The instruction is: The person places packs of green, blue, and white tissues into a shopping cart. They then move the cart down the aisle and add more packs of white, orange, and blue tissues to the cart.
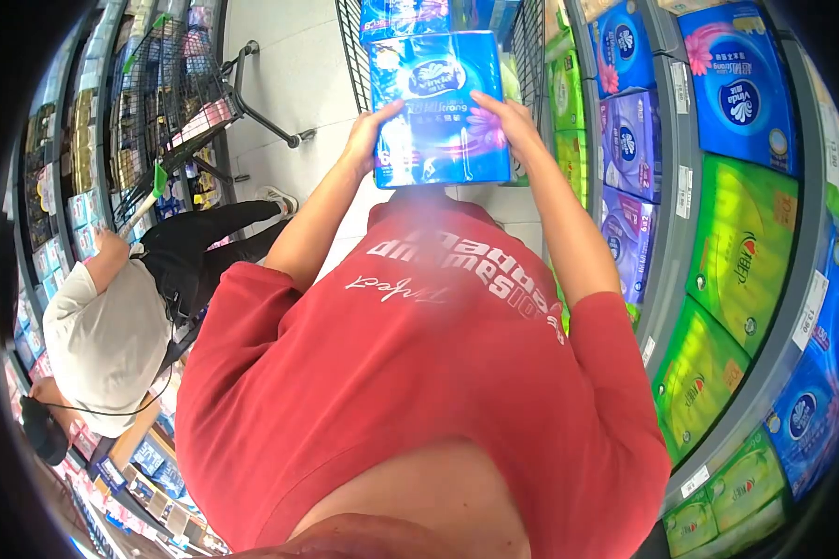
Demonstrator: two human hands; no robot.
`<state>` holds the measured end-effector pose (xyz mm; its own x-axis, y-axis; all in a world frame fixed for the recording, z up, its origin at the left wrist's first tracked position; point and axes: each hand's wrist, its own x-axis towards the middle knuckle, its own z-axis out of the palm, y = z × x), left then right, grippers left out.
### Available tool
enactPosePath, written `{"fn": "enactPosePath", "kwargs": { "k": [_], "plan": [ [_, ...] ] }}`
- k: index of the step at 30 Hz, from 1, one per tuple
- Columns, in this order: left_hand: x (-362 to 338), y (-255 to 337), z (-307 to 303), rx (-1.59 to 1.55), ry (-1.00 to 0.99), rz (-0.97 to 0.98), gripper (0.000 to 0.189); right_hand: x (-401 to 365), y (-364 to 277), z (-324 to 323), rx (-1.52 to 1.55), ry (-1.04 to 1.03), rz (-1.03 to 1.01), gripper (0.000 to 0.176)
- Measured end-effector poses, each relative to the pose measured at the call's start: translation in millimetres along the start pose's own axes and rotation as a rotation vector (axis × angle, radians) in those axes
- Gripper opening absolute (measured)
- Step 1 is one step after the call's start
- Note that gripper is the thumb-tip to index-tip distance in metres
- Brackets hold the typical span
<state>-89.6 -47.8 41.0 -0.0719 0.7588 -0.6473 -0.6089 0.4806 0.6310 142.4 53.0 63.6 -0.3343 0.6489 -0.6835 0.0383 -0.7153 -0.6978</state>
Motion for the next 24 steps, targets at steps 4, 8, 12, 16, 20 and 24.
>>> {"fn": "enactPosePath", "kwargs": {
  "k": [4, 8, 12, 16, 20, 24],
  "plan": [
    [3, 16, -20, 0.38, 0.304, 0.081, 0.093, 47, 17, 2, -0.16, -0.104, -0.013, 0.063],
    [7, 7, -32, 1.084, 0.585, 0.396, 0.088, 59, 70, -3, -0.619, -0.149, -0.161, 0.074],
    [7, 4, -28, 1.053, 0.573, 0.506, 0.067, 44, 102, -11, -0.788, -0.039, -0.181, 0.078],
    [18, 5, -26, 1.035, 0.484, 0.504, 0.058, 16, 99, -22, -0.816, 0.018, -0.121, 0.066],
    [26, 10, 12, 1.038, 0.356, 0.522, 0.054, -8, 104, -53, -0.646, 0.152, -0.146, 0.057],
    [44, 10, 54, 1.117, 0.134, 0.636, 0.048, -53, 96, -68, -0.398, 0.307, -0.239, 0.05]
  ]
}}
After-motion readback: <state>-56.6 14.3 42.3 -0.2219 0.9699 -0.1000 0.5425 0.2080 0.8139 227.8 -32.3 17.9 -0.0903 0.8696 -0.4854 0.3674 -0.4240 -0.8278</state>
